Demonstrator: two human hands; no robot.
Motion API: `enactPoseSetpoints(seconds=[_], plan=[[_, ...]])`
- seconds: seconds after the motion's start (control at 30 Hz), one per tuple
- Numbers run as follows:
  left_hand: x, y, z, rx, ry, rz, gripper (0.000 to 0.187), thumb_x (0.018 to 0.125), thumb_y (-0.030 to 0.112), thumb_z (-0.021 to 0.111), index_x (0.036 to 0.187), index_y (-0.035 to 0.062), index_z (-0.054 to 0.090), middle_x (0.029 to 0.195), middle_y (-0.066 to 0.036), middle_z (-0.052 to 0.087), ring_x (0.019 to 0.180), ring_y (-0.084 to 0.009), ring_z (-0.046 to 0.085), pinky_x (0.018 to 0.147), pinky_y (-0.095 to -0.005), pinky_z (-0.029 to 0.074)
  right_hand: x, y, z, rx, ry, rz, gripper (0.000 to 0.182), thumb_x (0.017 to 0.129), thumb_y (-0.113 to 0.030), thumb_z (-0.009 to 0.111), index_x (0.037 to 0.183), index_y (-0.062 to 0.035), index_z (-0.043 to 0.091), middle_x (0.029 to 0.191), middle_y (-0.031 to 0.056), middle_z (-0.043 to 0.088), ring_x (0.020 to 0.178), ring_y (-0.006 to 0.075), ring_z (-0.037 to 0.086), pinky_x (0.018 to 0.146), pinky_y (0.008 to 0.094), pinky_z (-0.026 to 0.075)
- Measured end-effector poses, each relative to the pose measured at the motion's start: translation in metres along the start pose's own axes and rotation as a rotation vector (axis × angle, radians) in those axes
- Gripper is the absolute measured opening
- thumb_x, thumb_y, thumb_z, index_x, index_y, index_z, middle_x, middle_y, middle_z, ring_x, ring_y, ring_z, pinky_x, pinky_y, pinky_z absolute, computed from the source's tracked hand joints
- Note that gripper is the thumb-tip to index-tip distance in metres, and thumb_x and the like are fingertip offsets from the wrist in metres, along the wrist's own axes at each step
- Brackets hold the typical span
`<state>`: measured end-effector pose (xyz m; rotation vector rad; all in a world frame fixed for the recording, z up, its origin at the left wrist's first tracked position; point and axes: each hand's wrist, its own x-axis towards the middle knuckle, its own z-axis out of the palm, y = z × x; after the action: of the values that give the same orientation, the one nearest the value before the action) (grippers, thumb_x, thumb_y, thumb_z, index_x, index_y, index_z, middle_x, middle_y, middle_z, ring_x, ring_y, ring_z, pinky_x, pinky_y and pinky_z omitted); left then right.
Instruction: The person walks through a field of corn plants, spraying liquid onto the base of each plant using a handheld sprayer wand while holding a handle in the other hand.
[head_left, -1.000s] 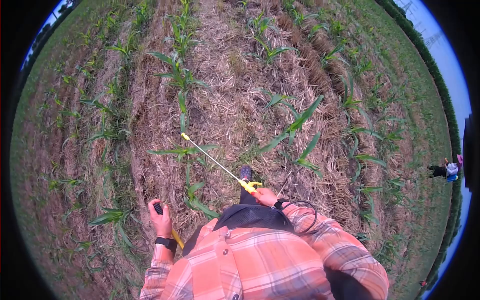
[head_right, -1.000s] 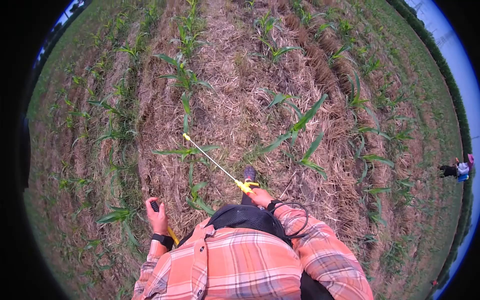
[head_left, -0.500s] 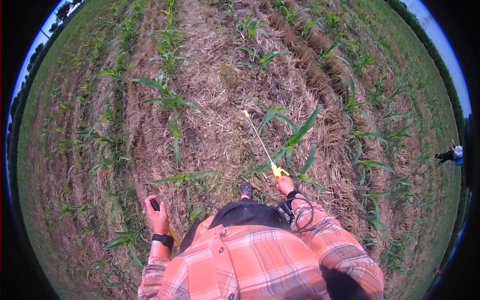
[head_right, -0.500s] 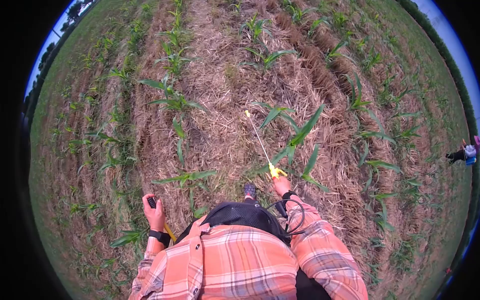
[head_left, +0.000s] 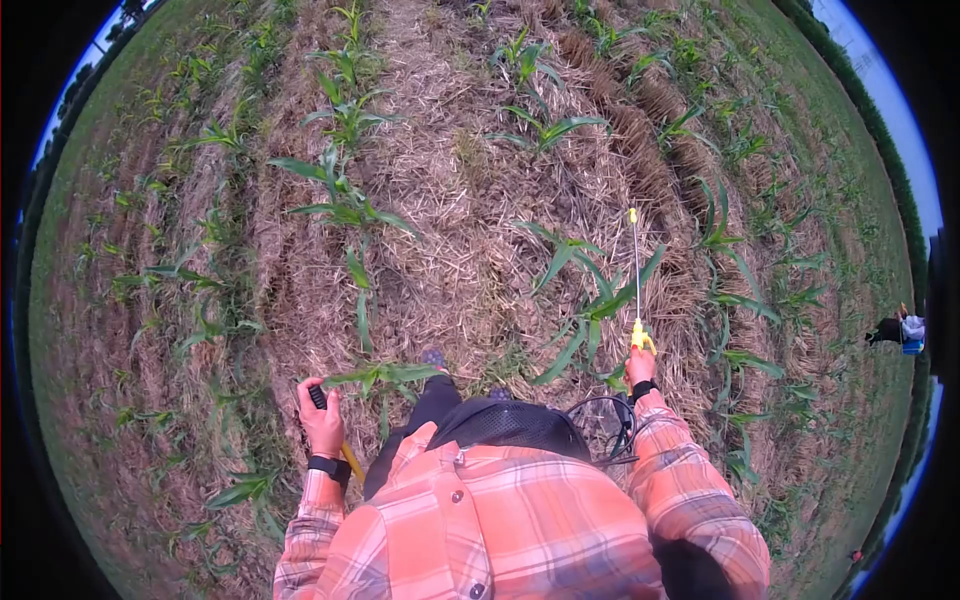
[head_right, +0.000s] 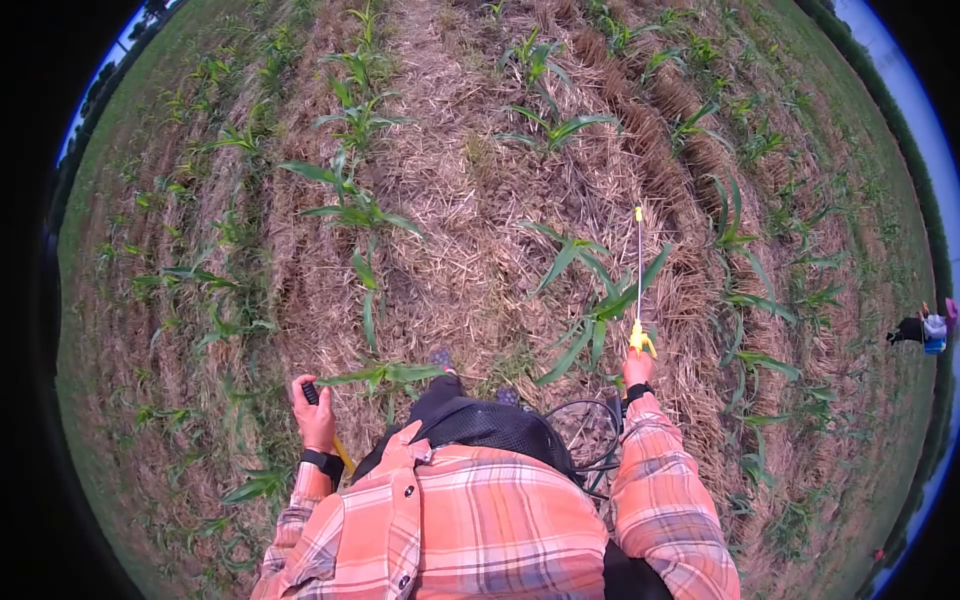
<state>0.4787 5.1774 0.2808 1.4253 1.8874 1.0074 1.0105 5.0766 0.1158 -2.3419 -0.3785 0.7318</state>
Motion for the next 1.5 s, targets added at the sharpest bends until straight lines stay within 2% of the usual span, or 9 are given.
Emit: enactPoseSetpoints(seconds=[0.13,0.23,0.5,0.63,0.9,1.07,1.1,1.2,1.5], plan=[[0.048,-0.013,-0.002,-0.047,0.02,0.013,0.021,0.07,0.002,0.052,0.089,0.0081,0.043,0.058,0.001,0.039,0.049,-0.0081,0.037,0.045,-0.0232,0.032,-0.007,-0.046,0.037,-0.215,0.041,-0.252,0.036,0.079,-0.027,0.041,0.052,-0.0033,0.044,0.041,0.0053,0.045,0.031,0.0163,0.044,0.029,0.0291,0.034],[0.078,-0.031,-0.003,-0.151,0.017,-0.064,0.019,0.073,0.004,0.051,0.088,0.0095,0.042,0.058,0.004,0.036,0.046,-0.0053,0.033,0.04,-0.0207,0.027,-0.014,-0.077,0.078,-0.28,-0.064,-0.155,0.034,0.078,-0.028,0.041,0.059,-0.0005,0.05,0.045,0.0073,0.048,0.034,0.0177,0.047,0.032,0.0309,0.037],[0.13,-0.057,-0.001,-0.156,0.003,-0.077,0.021,0.069,0.001,0.051,0.088,0.0077,0.043,0.059,0.001,0.039,0.05,-0.0084,0.037,0.046,-0.0237,0.033,-0.076,-0.182,0.169,-0.452,-0.434,-0.302,0.033,0.073,-0.031,0.044,0.076,-0.0002,0.056,0.071,0.018,0.057,0.073,0.0325,0.054,0.066,0.0401,0.041],[0.151,-0.038,0.002,-0.166,-0.032,-0.009,0.022,0.073,0.003,0.05,0.09,0.0116,0.04,0.054,0.003,0.038,0.038,-0.0054,0.036,0.033,-0.0196,0.029,-0.106,-0.23,0.18,-0.436,-0.631,-0.337,0.034,0.073,-0.032,0.045,0.083,-0.0003,0.055,0.081,0.0202,0.056,0.079,0.0328,0.053,0.069,0.0387,0.04],[0.2,-0.003,0.016,-0.145,0.012,-0.07,0.021,0.071,0.003,0.051,0.089,0.0093,0.042,0.053,0.002,0.037,0.043,-0.0068,0.033,0.04,-0.0231,0.028,-0.074,-0.256,0.219,-0.464,-0.851,-0.453,0.034,0.075,-0.035,0.045,0.08,-0.0025,0.056,0.078,0.0181,0.057,0.075,0.0318,0.054,0.066,0.0385,0.04],[0.246,0.034,0.049,-0.111,0.014,-0.043,0.022,0.07,0.003,0.052,0.089,0.0094,0.042,0.054,0.002,0.036,0.046,-0.0074,0.034,0.042,-0.0232,0.029,-0.013,-0.277,0.224,-0.49,-0.766,-0.389,0.036,0.074,-0.035,0.043,0.081,-0.0029,0.057,0.079,0.0176,0.057,0.078,0.0316,0.054,0.069,0.0381,0.041],[0.257,0.039,0.056,-0.1,0.005,-0.036,0.022,0.07,0.003,0.052,0.089,0.0094,0.042,0.054,0.002,0.036,0.046,-0.0074,0.034,0.042,-0.0232,0.029,0.006,-0.27,0.227,-0.454,-0.697,-0.423,0.034,0.074,-0.036,0.046,0.074,-0.0038,0.057,0.061,0.0106,0.056,0.054,0.0222,0.055,0.05,0.0329,0.041],[0.286,0.064,0.08,0.01,0.051,0.221,0.021,0.07,0.002,0.051,0.089,0.0082,0.042,0.053,0.002,0.037,0.045,-0.0073,0.036,0.041,-0.0229,0.03,0.052,-0.26,0.218,-0.448,-0.572,-0.274,0.035,0.074,-0.036,0.045,0.073,-0.0034,0.057,0.061,0.0117,0.056,0.053,0.0226,0.055,0.05,0.0336,0.041],[0.324,0.11,0.118,0.072,-0.006,0.214,0.021,0.071,0.001,0.05,0.089,0.0081,0.042,0.056,0.001,0.037,0.046,-0.0066,0.035,0.042,-0.0217,0.03,0.172,-0.208,0.152,-0.436,-0.191,-0.09,0.032,0.075,-0.032,0.044,0.071,-0.0027,0.056,0.058,0.0105,0.056,0.057,0.0241,0.056,0.057,0.0352,0.043]])
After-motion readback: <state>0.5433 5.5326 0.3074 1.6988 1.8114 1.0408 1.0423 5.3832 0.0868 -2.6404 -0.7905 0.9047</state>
